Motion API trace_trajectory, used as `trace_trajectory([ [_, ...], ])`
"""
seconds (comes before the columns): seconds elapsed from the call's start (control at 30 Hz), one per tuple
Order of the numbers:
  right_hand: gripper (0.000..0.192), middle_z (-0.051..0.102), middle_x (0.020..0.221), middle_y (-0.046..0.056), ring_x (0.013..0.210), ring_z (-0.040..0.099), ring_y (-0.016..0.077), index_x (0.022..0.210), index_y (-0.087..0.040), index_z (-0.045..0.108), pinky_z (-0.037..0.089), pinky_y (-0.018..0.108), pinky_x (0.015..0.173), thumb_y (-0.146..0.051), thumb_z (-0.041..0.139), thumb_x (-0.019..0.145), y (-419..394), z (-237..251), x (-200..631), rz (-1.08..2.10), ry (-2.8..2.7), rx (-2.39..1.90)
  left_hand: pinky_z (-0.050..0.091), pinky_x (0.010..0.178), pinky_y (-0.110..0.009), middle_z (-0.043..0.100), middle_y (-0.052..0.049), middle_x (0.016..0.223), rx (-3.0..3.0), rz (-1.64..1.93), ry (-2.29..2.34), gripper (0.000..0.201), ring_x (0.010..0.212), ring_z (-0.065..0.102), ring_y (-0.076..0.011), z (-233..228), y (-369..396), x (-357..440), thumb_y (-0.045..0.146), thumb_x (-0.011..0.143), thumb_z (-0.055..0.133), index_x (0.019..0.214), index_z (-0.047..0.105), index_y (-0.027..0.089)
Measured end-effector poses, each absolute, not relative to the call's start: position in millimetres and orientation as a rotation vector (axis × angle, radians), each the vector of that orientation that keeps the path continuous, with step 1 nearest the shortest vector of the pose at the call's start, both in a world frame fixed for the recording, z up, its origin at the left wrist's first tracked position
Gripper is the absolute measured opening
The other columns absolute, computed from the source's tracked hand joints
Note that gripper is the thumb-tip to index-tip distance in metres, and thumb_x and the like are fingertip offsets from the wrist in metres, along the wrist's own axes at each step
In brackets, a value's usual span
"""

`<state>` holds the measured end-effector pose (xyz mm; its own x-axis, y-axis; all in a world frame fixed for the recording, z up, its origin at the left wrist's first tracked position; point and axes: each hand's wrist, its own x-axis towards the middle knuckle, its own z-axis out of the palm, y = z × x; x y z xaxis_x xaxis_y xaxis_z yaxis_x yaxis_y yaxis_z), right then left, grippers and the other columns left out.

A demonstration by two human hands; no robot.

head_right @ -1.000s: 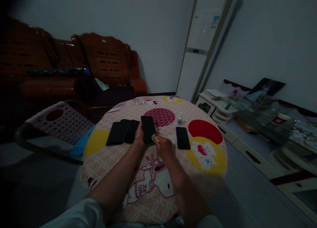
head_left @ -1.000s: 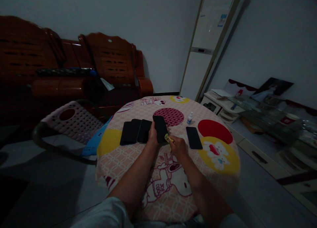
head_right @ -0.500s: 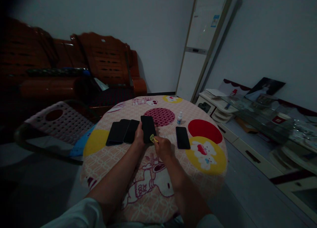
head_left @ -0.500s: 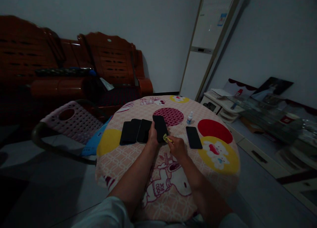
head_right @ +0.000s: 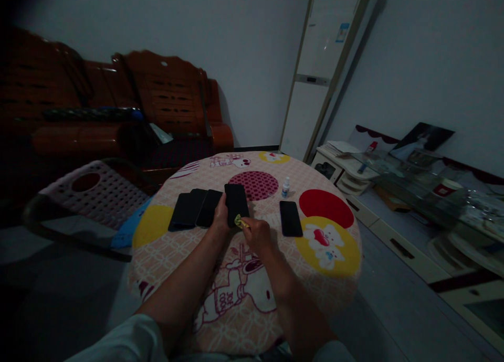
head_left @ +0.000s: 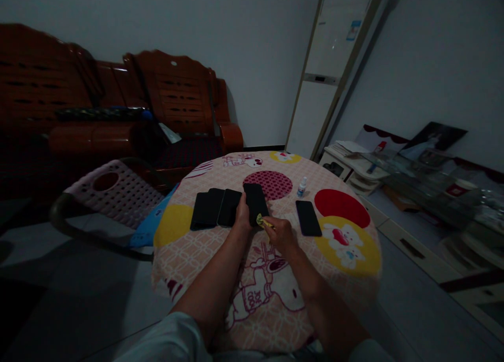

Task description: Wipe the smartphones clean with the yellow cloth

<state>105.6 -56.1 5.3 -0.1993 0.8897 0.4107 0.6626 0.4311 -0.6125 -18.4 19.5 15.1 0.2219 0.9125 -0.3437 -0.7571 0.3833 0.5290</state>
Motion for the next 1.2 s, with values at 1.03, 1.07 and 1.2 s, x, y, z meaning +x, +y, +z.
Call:
trace_trajectory([
  [1.03, 0.022, 0.075, 0.082, 0.003, 0.073, 0.067, 0.0175, 0.095, -0.020, 0.074, 0.047, 0.023, 0.065, -0.018, 0.057, 0.081, -53.7, 10.6, 119.7, 0.640, -1.933, -1.205, 0.053, 0.056, -0.039, 0.069, -0.018, 0.076, 0.371, 0.823, 0.636, 0.060, 0.058, 0.066, -0.0270, 15.4, 23.1, -28.7, 0.051, 0.091, 0.029, 0.109, 0.062, 0.004],
  [1.07, 0.022, 0.075, 0.082, 0.003, 0.073, 0.067, 0.0175, 0.095, -0.020, 0.074, 0.047, 0.023, 0.065, -0.018, 0.057, 0.082, -53.9, 11.0, 119.7, 0.645, -1.931, -1.208, 0.053, 0.056, -0.039, 0.069, -0.018, 0.075, 0.370, 0.825, 0.635, 0.060, 0.058, 0.066, -0.0272, 15.5, 23.1, -28.9, 0.051, 0.091, 0.029, 0.107, 0.062, 0.004],
  [1.2, 0.020, 0.075, 0.083, 0.003, 0.076, 0.067, 0.0180, 0.093, -0.020, 0.074, 0.048, 0.024, 0.069, -0.021, 0.057, 0.083, -50.9, 8.6, 122.4, 0.574, -1.865, -1.264, 0.053, 0.058, -0.040, 0.068, -0.018, 0.072, 0.335, 0.767, 0.691, 0.057, 0.059, 0.066, -0.0278, 15.5, 22.2, -25.2, 0.049, 0.091, 0.033, 0.104, 0.064, 0.003],
])
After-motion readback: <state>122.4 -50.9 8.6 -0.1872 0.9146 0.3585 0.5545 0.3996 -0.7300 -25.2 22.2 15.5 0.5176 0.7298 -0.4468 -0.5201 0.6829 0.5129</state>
